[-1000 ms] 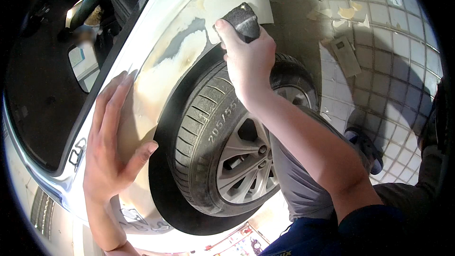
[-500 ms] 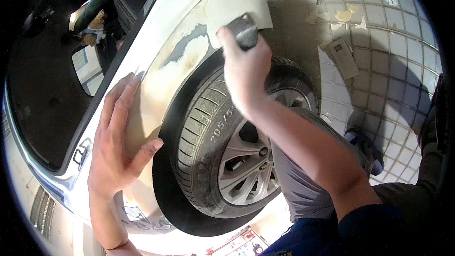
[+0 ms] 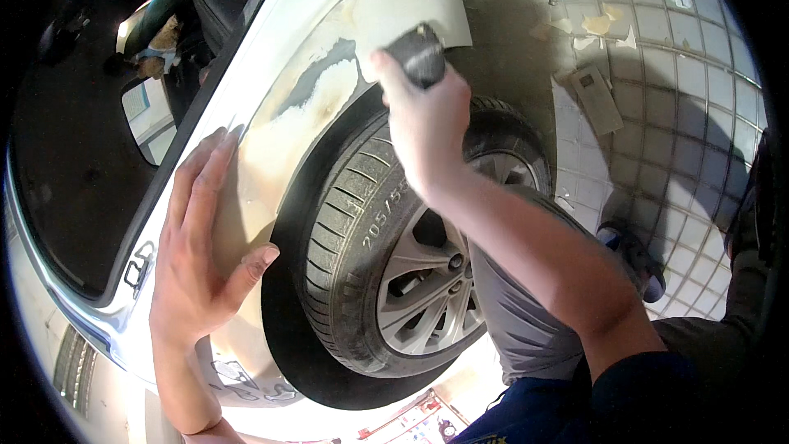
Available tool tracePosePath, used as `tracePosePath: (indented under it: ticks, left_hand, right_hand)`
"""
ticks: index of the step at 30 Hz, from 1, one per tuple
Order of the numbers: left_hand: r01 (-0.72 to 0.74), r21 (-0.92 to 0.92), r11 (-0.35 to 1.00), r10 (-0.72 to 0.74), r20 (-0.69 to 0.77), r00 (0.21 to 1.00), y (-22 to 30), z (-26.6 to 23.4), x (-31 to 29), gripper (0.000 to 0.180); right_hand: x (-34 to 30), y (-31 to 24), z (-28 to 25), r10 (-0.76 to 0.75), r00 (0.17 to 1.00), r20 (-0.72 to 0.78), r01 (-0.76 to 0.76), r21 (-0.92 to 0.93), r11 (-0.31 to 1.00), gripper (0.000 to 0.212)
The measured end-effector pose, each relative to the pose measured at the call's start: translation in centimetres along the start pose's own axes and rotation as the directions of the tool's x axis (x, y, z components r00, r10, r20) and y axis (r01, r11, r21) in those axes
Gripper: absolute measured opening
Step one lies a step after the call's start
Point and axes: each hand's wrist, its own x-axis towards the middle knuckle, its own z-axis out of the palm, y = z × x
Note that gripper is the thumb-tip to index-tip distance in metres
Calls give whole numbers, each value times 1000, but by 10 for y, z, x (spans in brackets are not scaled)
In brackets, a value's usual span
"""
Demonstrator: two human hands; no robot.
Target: The person sands the rear bumper of a white car using a sanding block and sandpaper. They work on the area above the wheel arch, smoothing the surface and removing material. The person switches between different sanding tools and checks the surface by hand.
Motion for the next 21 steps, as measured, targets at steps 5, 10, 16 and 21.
tracePosePath:
  ticks: [5,10,16,21]
  left_hand:
    - [15,-20,1000,-15,-5,1000,1,-1,0,90]
    - [18,-9,1000,-18,5,1000,-3,2,-1,90]
    - [53,-22,998,-52,50,997,1,-3,1,96]
    - [47,-38,998,-45,51,998,3,-4,1,94]
  right_hand:
    - [-9,1,2,127,992,6,-127,12,992,31]
    - [-4,11,-4,-94,995,-36,92,-62,994,35]
    - [8,25,-11,-661,749,-34,643,-197,740,35]
    - [-2,20,-2,-798,555,233,756,-541,368,45]
